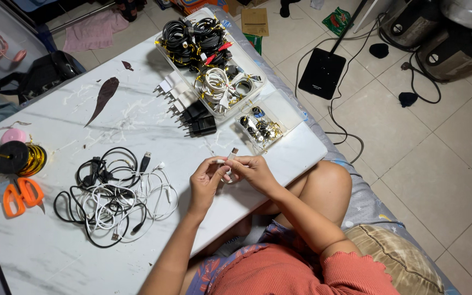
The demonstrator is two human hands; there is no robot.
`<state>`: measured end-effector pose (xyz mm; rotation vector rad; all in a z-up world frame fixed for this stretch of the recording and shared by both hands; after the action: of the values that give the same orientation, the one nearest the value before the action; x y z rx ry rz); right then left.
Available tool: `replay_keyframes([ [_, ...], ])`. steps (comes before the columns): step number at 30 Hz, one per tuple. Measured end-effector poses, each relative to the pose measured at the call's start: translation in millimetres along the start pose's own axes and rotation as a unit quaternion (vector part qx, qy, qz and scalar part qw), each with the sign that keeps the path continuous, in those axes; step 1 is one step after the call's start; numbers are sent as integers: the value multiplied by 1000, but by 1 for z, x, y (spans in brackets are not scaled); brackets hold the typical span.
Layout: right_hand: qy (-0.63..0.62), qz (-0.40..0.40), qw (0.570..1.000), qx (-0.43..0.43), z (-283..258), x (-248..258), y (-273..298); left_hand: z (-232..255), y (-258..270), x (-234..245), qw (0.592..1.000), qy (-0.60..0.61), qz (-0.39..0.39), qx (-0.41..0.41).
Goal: The person organizes various electronic cables and power adapters on a table by hand, winding the cables into coils and placing them into a plastic container.
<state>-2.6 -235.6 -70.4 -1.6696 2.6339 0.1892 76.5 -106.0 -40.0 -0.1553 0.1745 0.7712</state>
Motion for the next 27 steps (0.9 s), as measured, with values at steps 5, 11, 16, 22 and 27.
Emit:
replay_keyframes([
  [5, -12, -76, 996, -34, -11, -3, 1, 23, 5, 7, 992, -105, 42, -52],
  [11, 119, -105, 986, 46, -51, -12, 6, 26, 2, 27, 992, -86, 67, -71],
  [16, 273, 27, 947, 168, -103, 49, -22, 4, -2, 47, 992, -45, 113, -25],
  [22, 557, 35, 795, 236, -126, 69, -71, -1, -6, 49, 994, -9, 108, -22],
  [27, 558, -10, 803, 209, -123, 74, -84, -5, -6, 48, 994, -5, 110, -11],
])
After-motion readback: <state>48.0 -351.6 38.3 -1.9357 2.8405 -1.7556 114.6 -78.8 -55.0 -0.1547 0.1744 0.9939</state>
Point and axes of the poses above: each hand's wrist, its own y-axis away from the middle knuckle, its own x-axis out of the back of the hand, z = x × y, the point moved 7 cm from there along -y, towards the middle knuckle, and after that the axes turned 3 degrees about z, right-handed, at the moved point
